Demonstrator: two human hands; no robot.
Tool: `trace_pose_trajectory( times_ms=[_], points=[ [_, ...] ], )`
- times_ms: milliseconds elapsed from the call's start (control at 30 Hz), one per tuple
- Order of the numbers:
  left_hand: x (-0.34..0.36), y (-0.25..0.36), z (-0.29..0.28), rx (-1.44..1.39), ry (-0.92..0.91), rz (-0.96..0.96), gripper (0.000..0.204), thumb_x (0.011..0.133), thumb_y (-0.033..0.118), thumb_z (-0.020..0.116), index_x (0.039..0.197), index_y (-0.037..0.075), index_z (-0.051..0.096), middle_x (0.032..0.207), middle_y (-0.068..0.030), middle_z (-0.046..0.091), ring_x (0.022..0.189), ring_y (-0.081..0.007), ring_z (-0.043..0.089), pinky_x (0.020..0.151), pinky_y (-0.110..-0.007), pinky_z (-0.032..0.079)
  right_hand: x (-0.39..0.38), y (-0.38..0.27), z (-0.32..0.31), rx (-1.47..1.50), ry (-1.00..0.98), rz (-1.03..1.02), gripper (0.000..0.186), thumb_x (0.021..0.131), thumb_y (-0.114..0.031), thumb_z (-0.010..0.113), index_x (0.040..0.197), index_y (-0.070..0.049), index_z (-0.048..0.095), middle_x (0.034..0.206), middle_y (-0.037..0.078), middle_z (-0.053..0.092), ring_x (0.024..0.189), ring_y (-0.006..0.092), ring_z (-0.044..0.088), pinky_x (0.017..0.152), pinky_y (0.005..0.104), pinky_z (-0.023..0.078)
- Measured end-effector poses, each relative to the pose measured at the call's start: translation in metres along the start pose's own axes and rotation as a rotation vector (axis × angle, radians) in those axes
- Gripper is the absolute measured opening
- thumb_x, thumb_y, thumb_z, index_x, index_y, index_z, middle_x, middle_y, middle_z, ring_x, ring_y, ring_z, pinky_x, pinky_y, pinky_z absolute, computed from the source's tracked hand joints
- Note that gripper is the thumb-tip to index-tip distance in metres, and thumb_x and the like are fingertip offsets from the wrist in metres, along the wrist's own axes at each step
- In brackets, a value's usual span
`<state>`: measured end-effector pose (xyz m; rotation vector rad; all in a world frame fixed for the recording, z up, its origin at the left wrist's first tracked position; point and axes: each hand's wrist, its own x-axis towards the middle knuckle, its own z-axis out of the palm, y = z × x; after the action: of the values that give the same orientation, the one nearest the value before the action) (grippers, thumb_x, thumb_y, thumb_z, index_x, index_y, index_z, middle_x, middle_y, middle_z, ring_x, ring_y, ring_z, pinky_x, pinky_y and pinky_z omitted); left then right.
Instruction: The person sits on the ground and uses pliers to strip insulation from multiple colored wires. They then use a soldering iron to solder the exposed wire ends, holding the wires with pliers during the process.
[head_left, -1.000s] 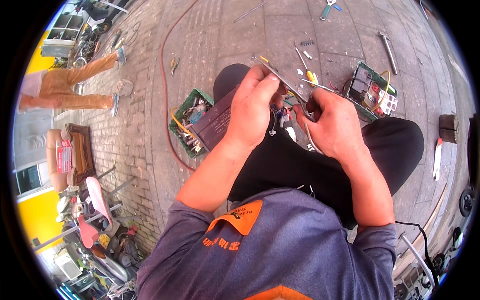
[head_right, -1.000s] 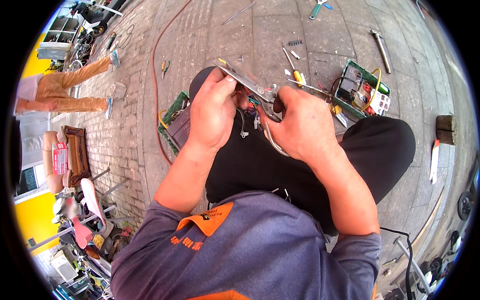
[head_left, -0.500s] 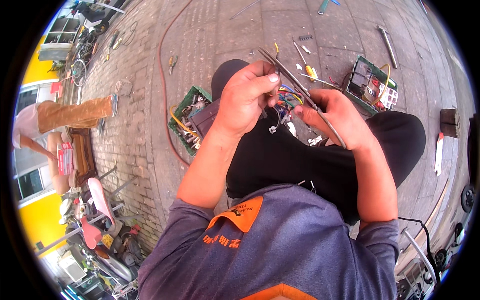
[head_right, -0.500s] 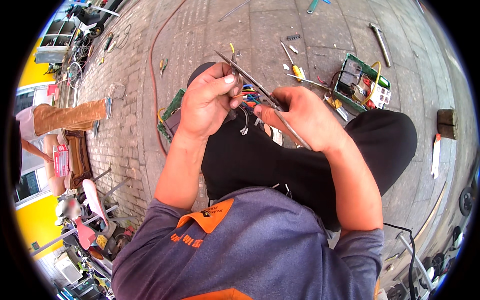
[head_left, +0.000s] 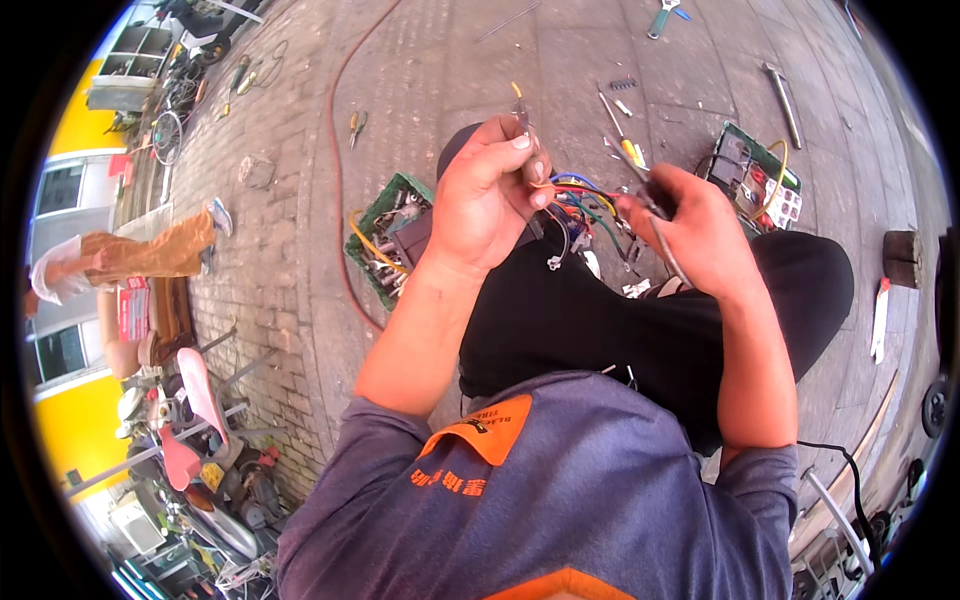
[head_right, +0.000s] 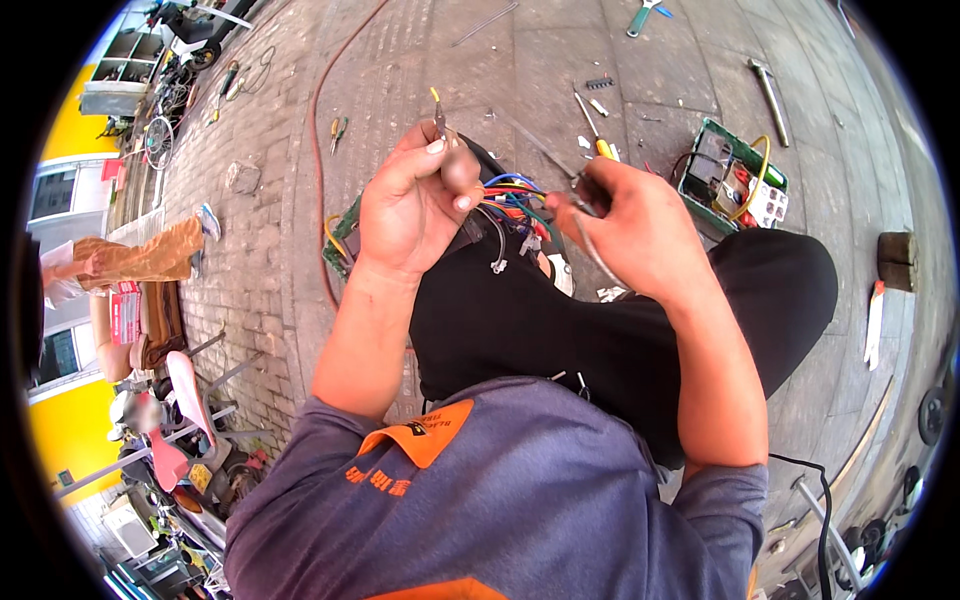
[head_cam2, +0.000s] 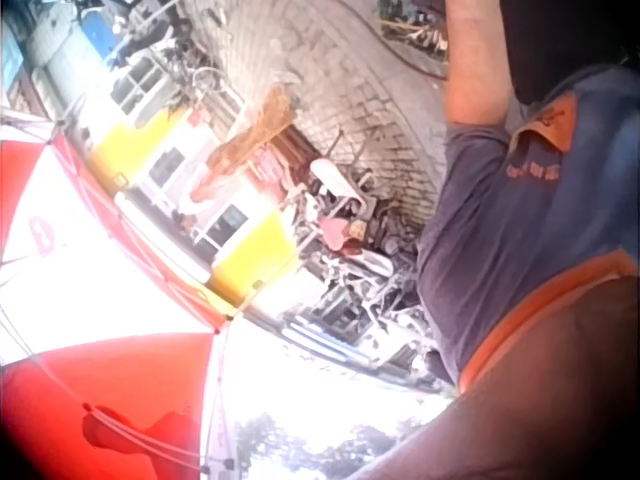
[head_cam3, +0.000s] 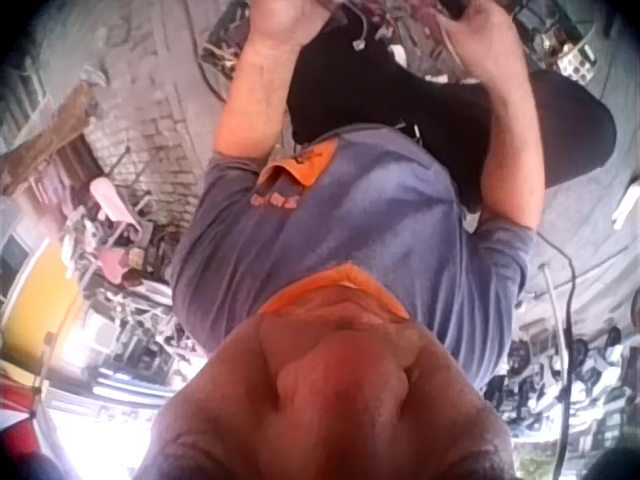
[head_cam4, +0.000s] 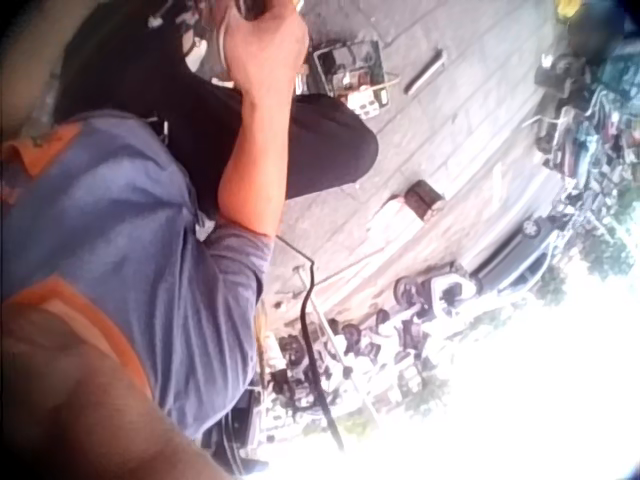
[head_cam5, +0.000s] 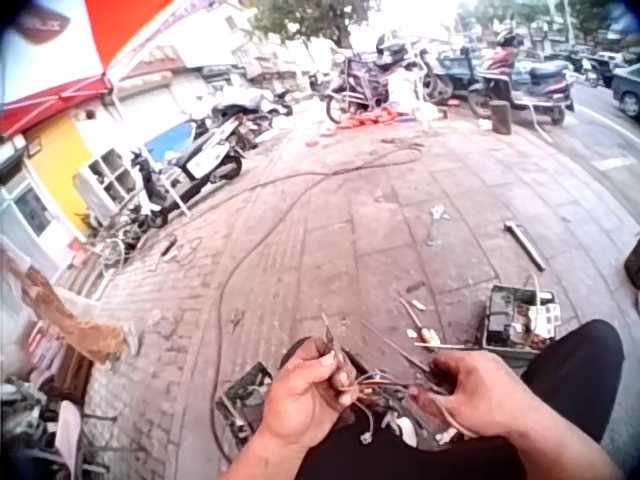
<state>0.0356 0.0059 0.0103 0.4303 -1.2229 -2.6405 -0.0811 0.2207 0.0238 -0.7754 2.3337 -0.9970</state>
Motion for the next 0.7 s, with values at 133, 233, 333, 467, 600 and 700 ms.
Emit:
trace_pose_trajectory(
  times_ms=[133, 233, 333, 467, 600, 700],
  points=[
    [-0.005, -0.002, 0.006, 0.080, -0.010, 0.048, 0.011, 0.103, 0.012, 0.058, 0.109, 0.006, 0.064, 0.084, -0.0042, 0.057, 0.075, -0.0195, 0.057, 0.071, -0.034, 0.049, -0.006, -0.007, 0.013, -0.018, 0.192, -0.155, 0.036, 0.079, -0.027, 0.087, 0.088, -0.001, 0.063, 0.075, 0.013, 0.062, 0.071, 0.0332, 0.065, 0.065, 0.0436, 0.052],
    [-0.005, -0.002, 0.004, 0.098, 0.007, 0.041, 0.013, 0.105, 0.011, 0.057, 0.113, 0.005, 0.065, 0.087, -0.0068, 0.062, 0.078, -0.0217, 0.062, 0.072, -0.036, 0.052, -0.001, -0.001, 0.032, -0.229, 0.467, -0.425, 0.037, 0.074, -0.027, 0.089, 0.089, -0.006, 0.062, 0.081, 0.011, 0.063, 0.077, 0.0330, 0.067, 0.068, 0.0442, 0.053],
    [-0.007, -0.005, -0.001, 0.068, 0.011, 0.051, 0.017, 0.105, 0.013, 0.057, 0.117, 0.004, 0.065, 0.092, -0.0103, 0.067, 0.081, -0.0228, 0.065, 0.073, -0.037, 0.055, 0.003, 0.002, 0.038, -0.323, 0.511, -0.483, 0.046, 0.068, -0.028, 0.092, 0.092, -0.007, 0.059, 0.085, 0.010, 0.062, 0.080, 0.0332, 0.067, 0.069, 0.0443, 0.053],
    [-0.008, -0.006, -0.003, 0.133, -0.008, 0.073, 0.019, 0.106, 0.015, 0.056, 0.119, 0.003, 0.065, 0.095, -0.0129, 0.070, 0.082, -0.0235, 0.068, 0.072, -0.039, 0.057, 0.005, 0.004, 0.041, -0.328, 0.517, -0.519, 0.051, 0.066, -0.031, 0.094, 0.093, -0.007, 0.059, 0.086, 0.011, 0.061, 0.080, 0.0331, 0.066, 0.068, 0.0441, 0.053],
    [-0.009, -0.003, 0.001, 0.221, 0.000, 0.100, 0.019, 0.107, 0.016, 0.056, 0.118, 0.003, 0.065, 0.093, -0.0127, 0.070, 0.081, -0.0235, 0.068, 0.072, -0.039, 0.058, 0.006, 0.005, 0.045, -0.330, 0.502, -0.488, 0.052, 0.066, -0.032, 0.095, 0.093, -0.007, 0.058, 0.087, 0.011, 0.061, 0.082, 0.0329, 0.067, 0.069, 0.0437, 0.053],
    [-0.008, -0.003, -0.002, 0.268, -0.030, 0.086, 0.020, 0.108, 0.017, 0.056, 0.117, 0.002, 0.065, 0.091, -0.0123, 0.069, 0.080, -0.0230, 0.067, 0.071, -0.038, 0.057, 0.008, 0.006, 0.045, -0.336, 0.486, -0.476, 0.053, 0.066, -0.033, 0.095, 0.093, -0.008, 0.057, 0.087, 0.011, 0.061, 0.081, 0.0333, 0.068, 0.068, 0.0439, 0.053]
  ],
)
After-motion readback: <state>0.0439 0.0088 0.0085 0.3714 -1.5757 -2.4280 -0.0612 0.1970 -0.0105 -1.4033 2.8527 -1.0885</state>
